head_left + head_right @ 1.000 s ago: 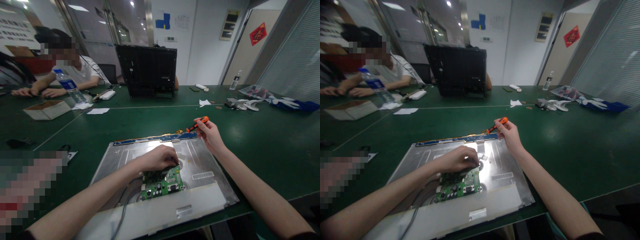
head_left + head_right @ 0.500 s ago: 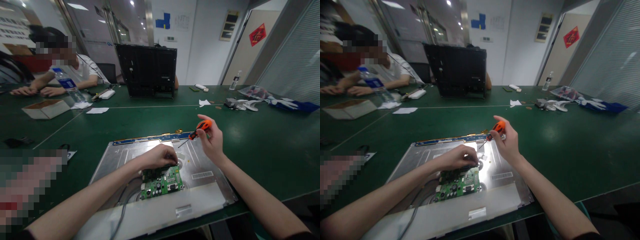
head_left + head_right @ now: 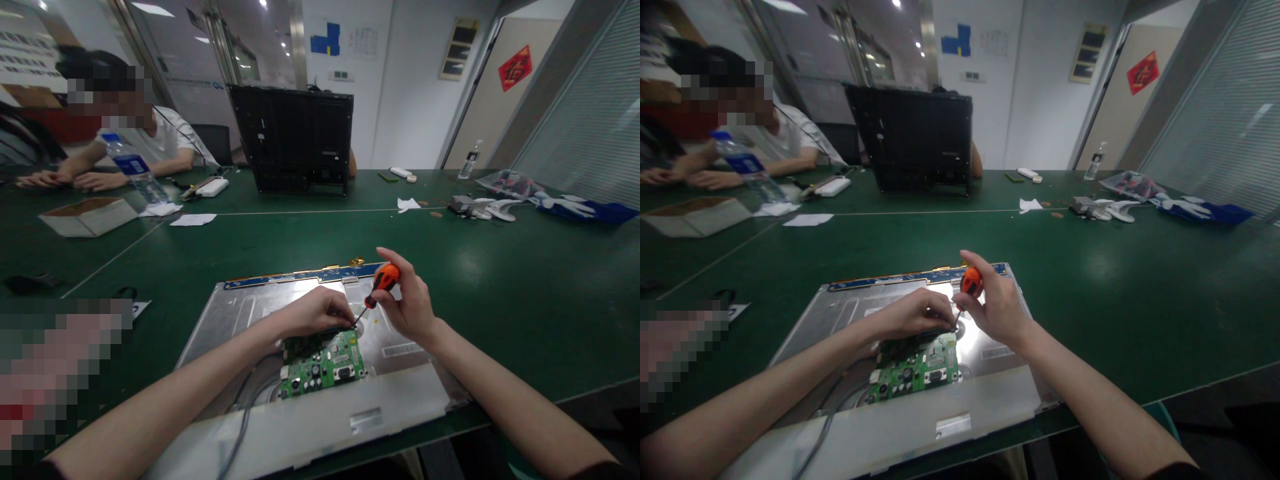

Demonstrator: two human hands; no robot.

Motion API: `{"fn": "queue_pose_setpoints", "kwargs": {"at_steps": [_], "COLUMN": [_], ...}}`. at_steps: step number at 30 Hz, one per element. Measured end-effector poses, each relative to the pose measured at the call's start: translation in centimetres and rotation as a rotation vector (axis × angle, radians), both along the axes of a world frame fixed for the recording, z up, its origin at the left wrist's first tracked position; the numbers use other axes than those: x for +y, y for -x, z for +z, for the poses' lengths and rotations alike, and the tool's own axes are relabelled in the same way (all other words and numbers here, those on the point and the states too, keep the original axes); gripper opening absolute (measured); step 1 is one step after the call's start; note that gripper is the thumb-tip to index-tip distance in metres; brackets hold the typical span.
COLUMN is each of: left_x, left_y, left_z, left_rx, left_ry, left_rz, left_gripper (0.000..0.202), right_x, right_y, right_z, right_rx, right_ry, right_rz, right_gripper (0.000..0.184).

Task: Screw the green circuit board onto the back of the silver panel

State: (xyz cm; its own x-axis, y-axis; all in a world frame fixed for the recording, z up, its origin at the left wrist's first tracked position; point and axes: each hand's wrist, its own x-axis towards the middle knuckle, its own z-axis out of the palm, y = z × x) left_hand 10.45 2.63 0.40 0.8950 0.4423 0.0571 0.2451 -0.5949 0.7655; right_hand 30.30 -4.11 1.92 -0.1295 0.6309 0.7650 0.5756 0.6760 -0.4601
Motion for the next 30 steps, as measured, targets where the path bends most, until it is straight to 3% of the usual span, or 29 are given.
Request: {"fn": "queue_pose_setpoints", "kwargs": {"at_steps": [21,30], "left_x": [-0.03,-0.07], "left_y": [-0.03,-0.05], "left_z": [0.12,0.06], "left_rx": [0.023,0.032], "left_ry": [0.027,0.029], "left_rz": [0.035,0.039], "left_gripper": [0.008,0.008], "right_x": [0.02,0.13], "right_y": [0.30,0.31], "right_z": [-0.01,-0.02], "right_rx": [0.005,-0.066], "right_ry": [0.031,-0.090], "right_rz": [0.050,0.027], "right_gripper": [0.042,0.046]}}
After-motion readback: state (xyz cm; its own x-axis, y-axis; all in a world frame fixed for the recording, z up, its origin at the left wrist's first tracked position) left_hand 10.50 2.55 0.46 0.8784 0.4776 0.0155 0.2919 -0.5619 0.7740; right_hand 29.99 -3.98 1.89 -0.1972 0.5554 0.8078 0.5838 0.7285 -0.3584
